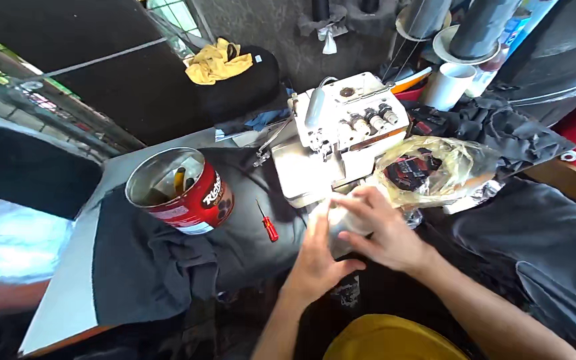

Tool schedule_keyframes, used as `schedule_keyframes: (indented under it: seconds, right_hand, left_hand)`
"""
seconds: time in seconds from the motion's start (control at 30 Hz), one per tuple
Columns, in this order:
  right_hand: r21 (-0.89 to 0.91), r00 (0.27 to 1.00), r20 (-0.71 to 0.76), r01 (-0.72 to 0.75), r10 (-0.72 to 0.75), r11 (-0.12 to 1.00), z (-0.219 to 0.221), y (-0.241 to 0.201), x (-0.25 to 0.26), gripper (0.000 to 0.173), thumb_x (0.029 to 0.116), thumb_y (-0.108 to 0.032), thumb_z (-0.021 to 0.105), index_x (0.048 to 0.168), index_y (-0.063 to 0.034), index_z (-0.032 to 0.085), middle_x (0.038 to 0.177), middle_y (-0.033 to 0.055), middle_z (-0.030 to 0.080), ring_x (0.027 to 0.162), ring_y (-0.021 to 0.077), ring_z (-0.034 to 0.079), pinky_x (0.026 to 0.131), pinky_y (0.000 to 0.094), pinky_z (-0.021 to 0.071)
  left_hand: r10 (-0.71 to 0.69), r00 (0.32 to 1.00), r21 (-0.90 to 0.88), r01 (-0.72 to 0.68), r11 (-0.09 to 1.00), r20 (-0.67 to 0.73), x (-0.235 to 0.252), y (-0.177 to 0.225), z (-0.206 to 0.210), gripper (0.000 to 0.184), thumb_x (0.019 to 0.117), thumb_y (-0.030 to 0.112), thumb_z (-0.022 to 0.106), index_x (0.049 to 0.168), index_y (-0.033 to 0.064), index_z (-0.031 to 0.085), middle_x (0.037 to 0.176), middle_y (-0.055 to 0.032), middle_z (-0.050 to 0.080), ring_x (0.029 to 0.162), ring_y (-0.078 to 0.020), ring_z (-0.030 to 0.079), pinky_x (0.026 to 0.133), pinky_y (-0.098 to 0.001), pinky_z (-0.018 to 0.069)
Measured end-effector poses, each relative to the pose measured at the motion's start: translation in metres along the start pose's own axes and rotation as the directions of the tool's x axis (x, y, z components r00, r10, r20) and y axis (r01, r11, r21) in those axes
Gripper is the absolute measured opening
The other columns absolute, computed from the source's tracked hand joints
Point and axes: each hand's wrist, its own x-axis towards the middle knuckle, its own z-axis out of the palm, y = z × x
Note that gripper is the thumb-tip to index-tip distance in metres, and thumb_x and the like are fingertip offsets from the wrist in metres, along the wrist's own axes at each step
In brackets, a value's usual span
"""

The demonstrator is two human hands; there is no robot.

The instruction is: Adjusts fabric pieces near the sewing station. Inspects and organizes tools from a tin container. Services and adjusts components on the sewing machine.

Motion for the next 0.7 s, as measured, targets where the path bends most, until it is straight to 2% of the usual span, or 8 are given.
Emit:
schedule_keyframes:
  seconds: [0.07,0.17,0.23,0.4,0.5,0.6,0.7]
  right_hand:
    - [-0.049,1.0,-0.018,0.006,-0.007,0.999,0.012,-0.004,-0.006,0.047,0.0988,-0.049,0.059,0.133,-0.0178,0.07,0.121,0.0196,0.064,0.106,0.0295,0.065,0.087,0.0426,0.0573]
    - [-0.171,0.999,-0.033,0.01,-0.016,0.985,0.014,0.0,-0.008,0.045,0.1011,-0.046,0.055,0.128,-0.0155,0.073,0.111,0.0196,0.067,0.093,0.0324,0.068,0.076,0.0429,0.0591]
    - [-0.203,0.998,-0.048,0.02,-0.03,0.979,0.015,0.004,-0.011,0.045,0.1014,-0.046,0.054,0.126,-0.0143,0.074,0.11,0.0206,0.068,0.092,0.0338,0.068,0.075,0.0431,0.0591]
    - [-0.196,0.998,-0.058,-0.016,0.004,0.981,0.014,0.017,-0.02,0.044,0.1014,-0.045,0.054,0.127,-0.0149,0.074,0.116,0.0205,0.068,0.101,0.034,0.068,0.085,0.0425,0.0584]
    - [-0.225,0.998,-0.061,0.004,-0.018,0.974,0.014,0.025,-0.025,0.045,0.1022,-0.046,0.053,0.126,-0.0144,0.074,0.115,0.0201,0.069,0.101,0.0334,0.069,0.085,0.0425,0.0587]
    - [-0.232,0.997,-0.07,0.01,-0.026,0.973,0.014,0.031,-0.029,0.044,0.1024,-0.045,0.053,0.126,-0.0147,0.074,0.114,0.0206,0.069,0.096,0.0326,0.069,0.08,0.0419,0.0593]
    - [-0.136,0.997,-0.069,0.008,-0.017,0.991,0.008,0.035,-0.03,0.04,0.1046,-0.036,0.052,0.126,-0.0103,0.073,0.111,0.0168,0.071,0.094,0.026,0.07,0.081,0.0382,0.0594]
  left_hand:
    - [-0.013,0.995,-0.073,0.006,0.997,-0.096,0.004,-0.007,0.028,0.105,0.0679,0.031,0.091,0.144,-0.0186,0.038,0.135,-0.0253,0.061,0.125,-0.0141,0.062,0.109,-0.0274,0.0486]
    - [0.011,0.991,-0.09,-0.023,0.996,-0.132,0.005,-0.019,0.041,0.094,0.0653,0.026,0.089,0.136,-0.0195,0.045,0.124,-0.0228,0.066,0.116,-0.0105,0.065,0.104,-0.0244,0.0503]
    - [0.031,0.991,-0.11,-0.046,0.993,-0.133,0.006,-0.025,0.047,0.093,0.0654,0.026,0.088,0.134,-0.0194,0.046,0.123,-0.023,0.066,0.116,-0.0105,0.065,0.104,-0.0243,0.05]
    - [0.066,0.99,-0.183,-0.088,0.979,-0.127,0.009,-0.043,0.066,0.093,0.0682,0.021,0.086,0.138,-0.0221,0.041,0.126,-0.0246,0.065,0.118,-0.011,0.065,0.106,-0.0256,0.0499]
    - [0.097,0.989,-0.18,-0.116,0.977,-0.114,0.009,-0.05,0.073,0.091,0.07,0.02,0.086,0.138,-0.0214,0.042,0.127,-0.0249,0.065,0.119,-0.0117,0.065,0.107,-0.0268,0.05]
    - [0.12,0.988,-0.162,-0.135,0.977,-0.099,0.009,-0.055,0.077,0.09,0.0704,0.022,0.084,0.137,-0.021,0.043,0.127,-0.0257,0.064,0.12,-0.0139,0.064,0.108,-0.0284,0.0492]
    - [0.147,0.987,-0.143,-0.156,0.977,-0.069,0.009,-0.061,0.076,0.086,0.0715,0.021,0.084,0.137,-0.0185,0.045,0.127,-0.0247,0.065,0.12,-0.016,0.065,0.107,-0.0305,0.05]
